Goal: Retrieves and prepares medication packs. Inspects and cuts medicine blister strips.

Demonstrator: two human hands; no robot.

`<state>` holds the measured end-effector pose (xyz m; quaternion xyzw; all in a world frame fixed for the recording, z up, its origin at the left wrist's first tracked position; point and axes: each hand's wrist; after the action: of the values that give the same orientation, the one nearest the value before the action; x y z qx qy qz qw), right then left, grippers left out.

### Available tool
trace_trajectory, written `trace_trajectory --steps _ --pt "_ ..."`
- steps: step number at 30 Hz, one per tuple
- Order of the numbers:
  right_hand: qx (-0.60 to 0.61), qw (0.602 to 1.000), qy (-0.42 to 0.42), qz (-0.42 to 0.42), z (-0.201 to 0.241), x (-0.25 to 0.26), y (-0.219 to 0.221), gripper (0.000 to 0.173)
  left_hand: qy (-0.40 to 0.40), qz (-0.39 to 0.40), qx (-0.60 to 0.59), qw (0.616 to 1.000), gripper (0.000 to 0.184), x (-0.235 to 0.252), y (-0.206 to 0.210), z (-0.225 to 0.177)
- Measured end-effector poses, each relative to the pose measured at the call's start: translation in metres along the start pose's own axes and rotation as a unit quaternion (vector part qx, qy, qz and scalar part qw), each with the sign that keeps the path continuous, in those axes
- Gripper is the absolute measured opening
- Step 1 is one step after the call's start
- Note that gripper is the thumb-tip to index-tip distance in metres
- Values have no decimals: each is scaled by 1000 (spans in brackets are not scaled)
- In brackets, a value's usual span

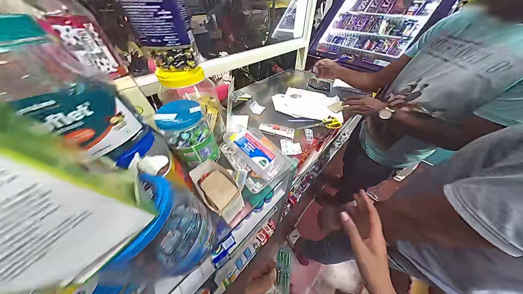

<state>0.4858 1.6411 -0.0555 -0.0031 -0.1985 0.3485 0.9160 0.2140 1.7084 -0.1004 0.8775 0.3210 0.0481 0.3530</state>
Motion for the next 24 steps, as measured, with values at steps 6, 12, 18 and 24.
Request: trace_trajectory --steps 6,12,18,24 --pt "-65 998 -21 -5 -36 69 -21 40 -15 -21 -50 998 21 51 12 -19" --pt "-234 956 -153 95 -38 178 -13 30 -10 -1 -17 1000 30 96 29 -42" --pt "-392 873 -142 252 -45 323 5 30 39 -14 24 999 27 144 54 -52" --pt "-533 698 -76 471 -57 420 22 47 128 -110 51 984 21 217 86 -42"
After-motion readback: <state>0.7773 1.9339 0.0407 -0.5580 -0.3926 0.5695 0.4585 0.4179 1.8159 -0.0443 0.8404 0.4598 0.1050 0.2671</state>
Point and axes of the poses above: each hand's wrist, its own x-axis towards the middle knuckle, its own y-axis out of the palm, z = x × y, and after that the axes turned 5 degrees about y, right-handed
